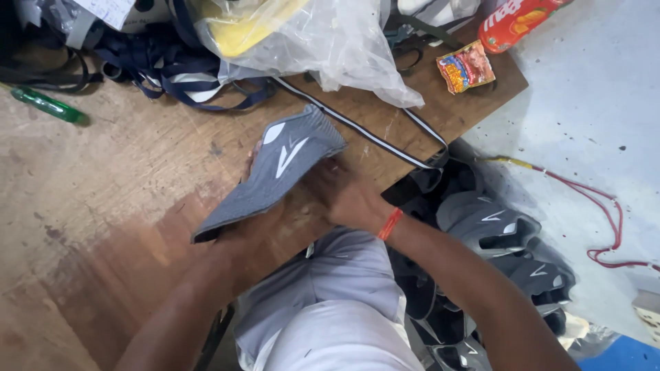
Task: The person picks up gray knit shoe uppers one at a time from the bench, turns them over, and pushes white foam insole pieces into the toe area by hand, pressing them into place. They set each finished upper aside and repeat the process with the next upper.
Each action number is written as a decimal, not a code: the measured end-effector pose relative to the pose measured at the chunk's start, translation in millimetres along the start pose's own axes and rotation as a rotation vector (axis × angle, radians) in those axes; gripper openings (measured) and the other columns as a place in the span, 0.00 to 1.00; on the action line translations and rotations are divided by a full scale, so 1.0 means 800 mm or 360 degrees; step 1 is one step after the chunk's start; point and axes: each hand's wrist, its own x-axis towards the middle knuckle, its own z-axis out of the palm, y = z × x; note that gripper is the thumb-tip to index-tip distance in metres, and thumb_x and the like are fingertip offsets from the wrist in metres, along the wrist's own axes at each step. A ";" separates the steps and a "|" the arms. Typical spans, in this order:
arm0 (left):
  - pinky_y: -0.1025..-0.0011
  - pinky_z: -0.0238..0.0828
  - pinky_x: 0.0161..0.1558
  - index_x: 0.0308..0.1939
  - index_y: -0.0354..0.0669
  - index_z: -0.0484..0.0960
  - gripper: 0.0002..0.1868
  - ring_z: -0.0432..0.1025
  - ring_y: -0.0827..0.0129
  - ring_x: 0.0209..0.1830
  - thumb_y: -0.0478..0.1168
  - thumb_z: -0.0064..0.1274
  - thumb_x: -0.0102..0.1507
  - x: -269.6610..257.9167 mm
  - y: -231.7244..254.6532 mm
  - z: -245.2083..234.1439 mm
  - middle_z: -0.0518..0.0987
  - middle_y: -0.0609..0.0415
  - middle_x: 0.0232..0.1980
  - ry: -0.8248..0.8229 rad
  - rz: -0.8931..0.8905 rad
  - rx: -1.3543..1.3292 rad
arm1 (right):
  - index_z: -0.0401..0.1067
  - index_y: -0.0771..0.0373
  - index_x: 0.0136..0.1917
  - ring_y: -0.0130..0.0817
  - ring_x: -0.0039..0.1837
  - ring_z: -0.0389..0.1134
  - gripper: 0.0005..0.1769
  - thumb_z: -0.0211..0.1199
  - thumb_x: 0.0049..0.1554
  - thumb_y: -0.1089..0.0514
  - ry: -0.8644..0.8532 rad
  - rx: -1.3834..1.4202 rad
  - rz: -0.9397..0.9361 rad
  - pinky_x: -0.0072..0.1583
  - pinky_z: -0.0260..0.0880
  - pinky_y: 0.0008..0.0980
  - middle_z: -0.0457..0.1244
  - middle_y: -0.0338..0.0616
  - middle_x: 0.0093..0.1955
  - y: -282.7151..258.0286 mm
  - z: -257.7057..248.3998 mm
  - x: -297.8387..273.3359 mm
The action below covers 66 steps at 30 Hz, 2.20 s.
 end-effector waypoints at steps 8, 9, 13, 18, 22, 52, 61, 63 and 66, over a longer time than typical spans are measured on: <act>0.44 0.54 0.68 0.70 0.38 0.69 0.39 0.58 0.42 0.74 0.56 0.47 0.60 0.090 0.061 -0.107 0.64 0.36 0.73 -0.0061 -0.0011 0.0014 | 0.68 0.67 0.70 0.57 0.75 0.59 0.39 0.63 0.54 0.39 0.0362 0.0132 -0.0195 0.75 0.52 0.52 0.61 0.58 0.72 -0.021 -0.006 0.016; 0.44 0.54 0.68 0.70 0.38 0.69 0.39 0.58 0.41 0.74 0.56 0.47 0.60 0.087 0.064 -0.110 0.64 0.36 0.73 -0.0076 -0.0014 0.0015 | 0.68 0.67 0.70 0.57 0.75 0.59 0.39 0.63 0.54 0.39 0.0361 0.0139 -0.0195 0.75 0.52 0.52 0.61 0.58 0.72 -0.016 -0.002 0.015; 0.45 0.54 0.68 0.70 0.37 0.69 0.40 0.58 0.41 0.74 0.57 0.47 0.59 0.089 0.072 -0.118 0.65 0.35 0.72 -0.0117 -0.0003 0.0020 | 0.74 0.59 0.65 0.53 0.75 0.62 0.26 0.59 0.54 0.54 0.0058 0.0072 -0.0038 0.73 0.57 0.47 0.63 0.52 0.71 -0.006 0.024 0.020; 0.46 0.53 0.69 0.70 0.35 0.69 0.42 0.59 0.40 0.73 0.59 0.48 0.59 0.086 0.083 -0.124 0.65 0.34 0.72 -0.0132 -0.0020 0.0001 | 0.74 0.63 0.63 0.54 0.69 0.64 0.24 0.59 0.55 0.54 -0.0036 0.0100 0.0437 0.66 0.62 0.47 0.64 0.56 0.67 -0.033 0.062 0.051; 0.46 0.53 0.69 0.70 0.34 0.69 0.43 0.59 0.40 0.73 0.60 0.48 0.58 0.091 0.093 -0.138 0.65 0.34 0.72 -0.0116 0.0022 0.0020 | 0.75 0.59 0.59 0.54 0.69 0.64 0.24 0.62 0.48 0.54 0.0718 -0.0058 -0.0073 0.69 0.61 0.60 0.67 0.53 0.62 -0.038 0.040 0.048; 0.49 0.64 0.61 0.61 0.34 0.76 0.18 0.67 0.35 0.64 0.36 0.48 0.67 0.156 -0.005 -0.133 0.74 0.31 0.63 0.0661 0.0113 -0.0873 | 0.73 0.65 0.64 0.56 0.65 0.68 0.21 0.55 0.58 0.63 0.0284 0.0557 0.0109 0.66 0.67 0.47 0.67 0.58 0.62 -0.019 -0.031 0.067; 0.52 0.61 0.64 0.55 0.37 0.78 0.14 0.67 0.40 0.62 0.39 0.50 0.67 0.157 0.022 -0.152 0.76 0.36 0.59 0.0440 -0.0071 -0.0874 | 0.70 0.62 0.68 0.52 0.72 0.63 0.23 0.56 0.59 0.61 0.0536 0.0246 0.0082 0.72 0.57 0.51 0.63 0.56 0.71 0.013 0.025 0.051; 0.52 0.62 0.64 0.55 0.37 0.78 0.14 0.68 0.40 0.61 0.37 0.48 0.66 0.162 0.017 -0.151 0.76 0.36 0.58 0.0462 -0.0017 -0.0905 | 0.68 0.63 0.71 0.52 0.77 0.59 0.28 0.57 0.57 0.62 0.0618 0.0013 -0.0104 0.72 0.48 0.58 0.59 0.59 0.75 0.011 0.021 0.048; 0.51 0.63 0.62 0.55 0.38 0.79 0.15 0.69 0.39 0.60 0.35 0.45 0.65 0.150 0.014 -0.131 0.77 0.37 0.58 0.0450 0.0056 -0.0979 | 0.65 0.59 0.73 0.51 0.81 0.53 0.36 0.60 0.50 0.61 0.0451 -0.0177 0.0021 0.76 0.46 0.57 0.55 0.55 0.78 0.006 0.023 0.047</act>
